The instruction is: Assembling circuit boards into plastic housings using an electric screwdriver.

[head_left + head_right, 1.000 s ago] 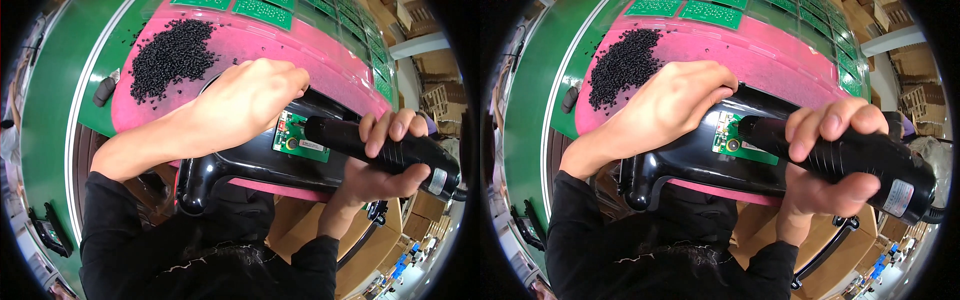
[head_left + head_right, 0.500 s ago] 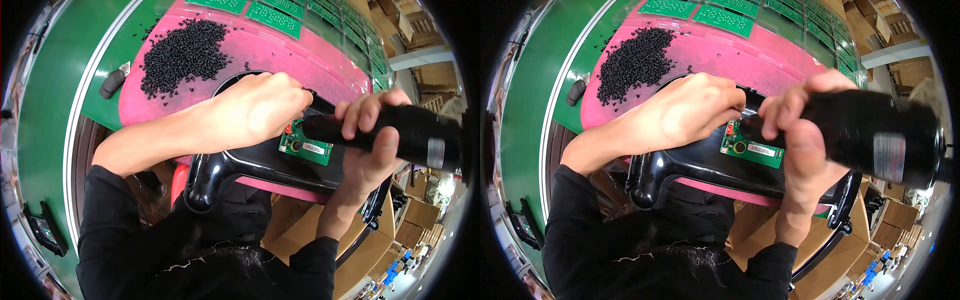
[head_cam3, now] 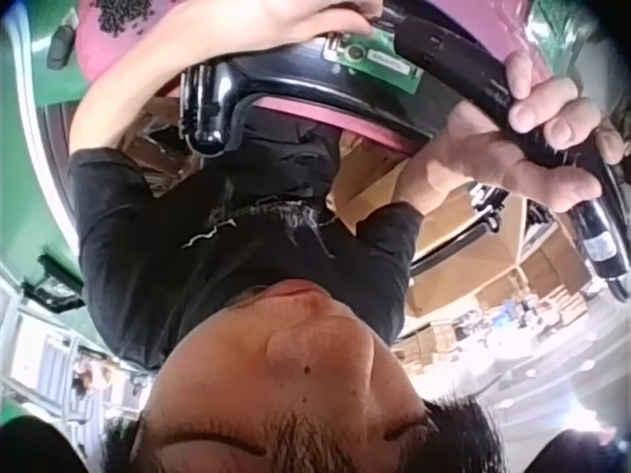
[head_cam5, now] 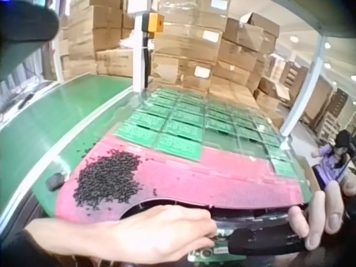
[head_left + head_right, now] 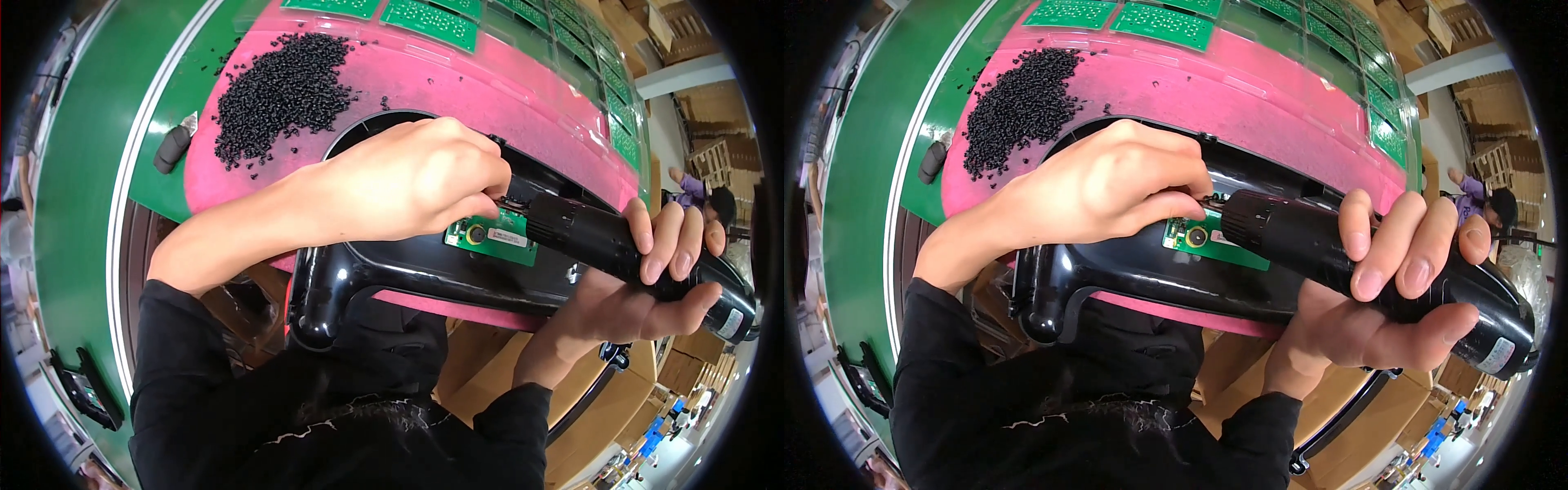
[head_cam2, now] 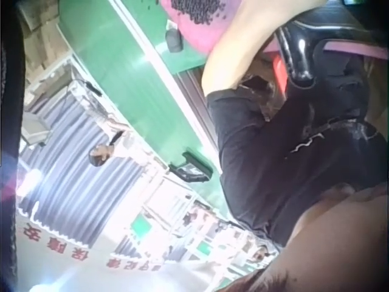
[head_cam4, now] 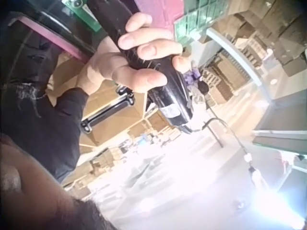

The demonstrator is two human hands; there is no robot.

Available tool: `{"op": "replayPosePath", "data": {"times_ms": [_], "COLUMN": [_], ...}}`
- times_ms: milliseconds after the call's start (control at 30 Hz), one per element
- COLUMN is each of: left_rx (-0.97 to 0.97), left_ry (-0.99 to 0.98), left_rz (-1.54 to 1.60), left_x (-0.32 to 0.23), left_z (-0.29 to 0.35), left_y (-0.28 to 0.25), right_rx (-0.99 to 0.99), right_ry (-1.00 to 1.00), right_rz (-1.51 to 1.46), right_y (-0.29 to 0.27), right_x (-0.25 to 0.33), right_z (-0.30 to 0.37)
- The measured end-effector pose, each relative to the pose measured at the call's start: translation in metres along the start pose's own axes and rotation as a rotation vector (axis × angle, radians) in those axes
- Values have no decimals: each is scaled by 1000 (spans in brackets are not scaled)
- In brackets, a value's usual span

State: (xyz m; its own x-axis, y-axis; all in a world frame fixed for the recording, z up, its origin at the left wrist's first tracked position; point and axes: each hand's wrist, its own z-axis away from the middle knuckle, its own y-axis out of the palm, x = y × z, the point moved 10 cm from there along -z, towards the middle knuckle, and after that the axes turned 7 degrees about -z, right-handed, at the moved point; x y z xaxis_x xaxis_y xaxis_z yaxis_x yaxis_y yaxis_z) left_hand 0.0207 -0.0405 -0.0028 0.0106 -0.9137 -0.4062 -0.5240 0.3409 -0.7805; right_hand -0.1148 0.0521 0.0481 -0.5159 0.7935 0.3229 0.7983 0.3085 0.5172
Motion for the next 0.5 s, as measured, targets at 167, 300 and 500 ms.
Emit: {"op": "replayPosePath", "data": {"times_ms": [167,300,500], "left_rx": [-10,-31,-51], "left_ry": [48,80,-60], "left_rz": [40,71,62], "left_x": [-3,-8,5], "left_z": [-1,-4,-1], "left_y": [-2,-8,-11], "right_rx": [16,0,58], "right_ry": [9,168,257], "right_rz": [57,117,274], "right_y": [12,18,25], "right_x": [1,-13,-40], "right_z": [1,3,12]}}
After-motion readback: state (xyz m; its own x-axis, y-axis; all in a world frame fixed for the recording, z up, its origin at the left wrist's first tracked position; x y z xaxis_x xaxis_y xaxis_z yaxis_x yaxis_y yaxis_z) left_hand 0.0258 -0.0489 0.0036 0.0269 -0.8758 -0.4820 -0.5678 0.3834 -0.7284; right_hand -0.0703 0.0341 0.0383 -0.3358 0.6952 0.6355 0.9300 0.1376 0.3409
